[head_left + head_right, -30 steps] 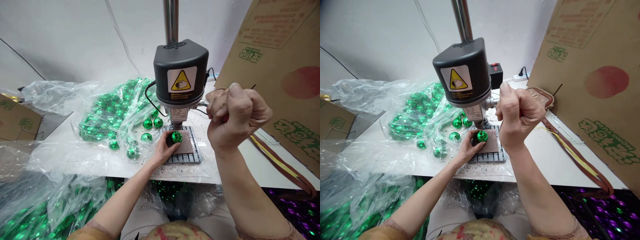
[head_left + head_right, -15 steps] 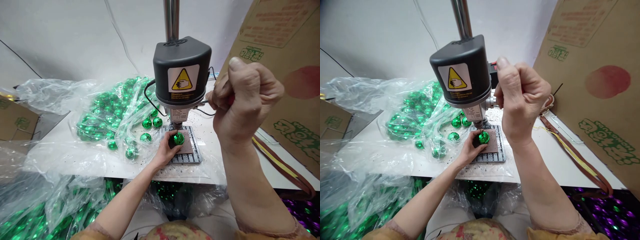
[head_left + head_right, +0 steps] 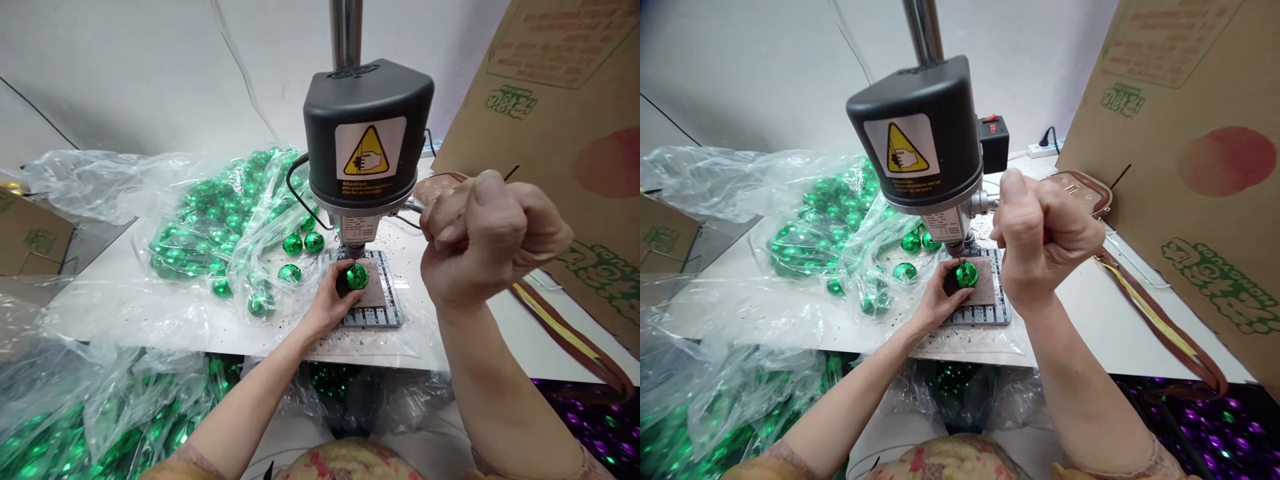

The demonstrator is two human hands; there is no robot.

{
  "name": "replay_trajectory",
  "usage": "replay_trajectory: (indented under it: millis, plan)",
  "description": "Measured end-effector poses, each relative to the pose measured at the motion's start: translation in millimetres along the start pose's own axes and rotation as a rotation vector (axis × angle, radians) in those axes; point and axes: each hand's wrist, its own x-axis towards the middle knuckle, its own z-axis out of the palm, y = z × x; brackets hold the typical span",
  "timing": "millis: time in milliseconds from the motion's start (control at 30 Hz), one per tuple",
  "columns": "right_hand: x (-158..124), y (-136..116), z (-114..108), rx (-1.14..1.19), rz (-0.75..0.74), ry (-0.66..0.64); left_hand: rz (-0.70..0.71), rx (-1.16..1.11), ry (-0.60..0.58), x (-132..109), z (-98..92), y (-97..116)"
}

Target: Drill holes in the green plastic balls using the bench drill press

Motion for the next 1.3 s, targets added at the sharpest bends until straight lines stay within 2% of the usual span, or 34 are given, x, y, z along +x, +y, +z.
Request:
replay_trajectory:
  millis: [400,767,967,1100,1300]
  plan:
    - [-5,8,1,-0.007,-0.114,0.047,-0.008,0.042,0.003,1,1.1,-4]
    - [-8,14,-5,-0.003,-0.207,-0.028,0.017,0.035,0.028,1,2.4,-5]
    - [-18,21,-8,0.050,-0.237,0.028,0.060,0.066,0.024,1,2.9,-7]
    - [-17,26,-11,0.061,-0.326,-0.013,0.067,0.066,0.025,1,3.4,-7]
    - [-19,30,-19,0.038,-0.334,-0.048,0.059,0.063,0.030,1,3.4,-8]
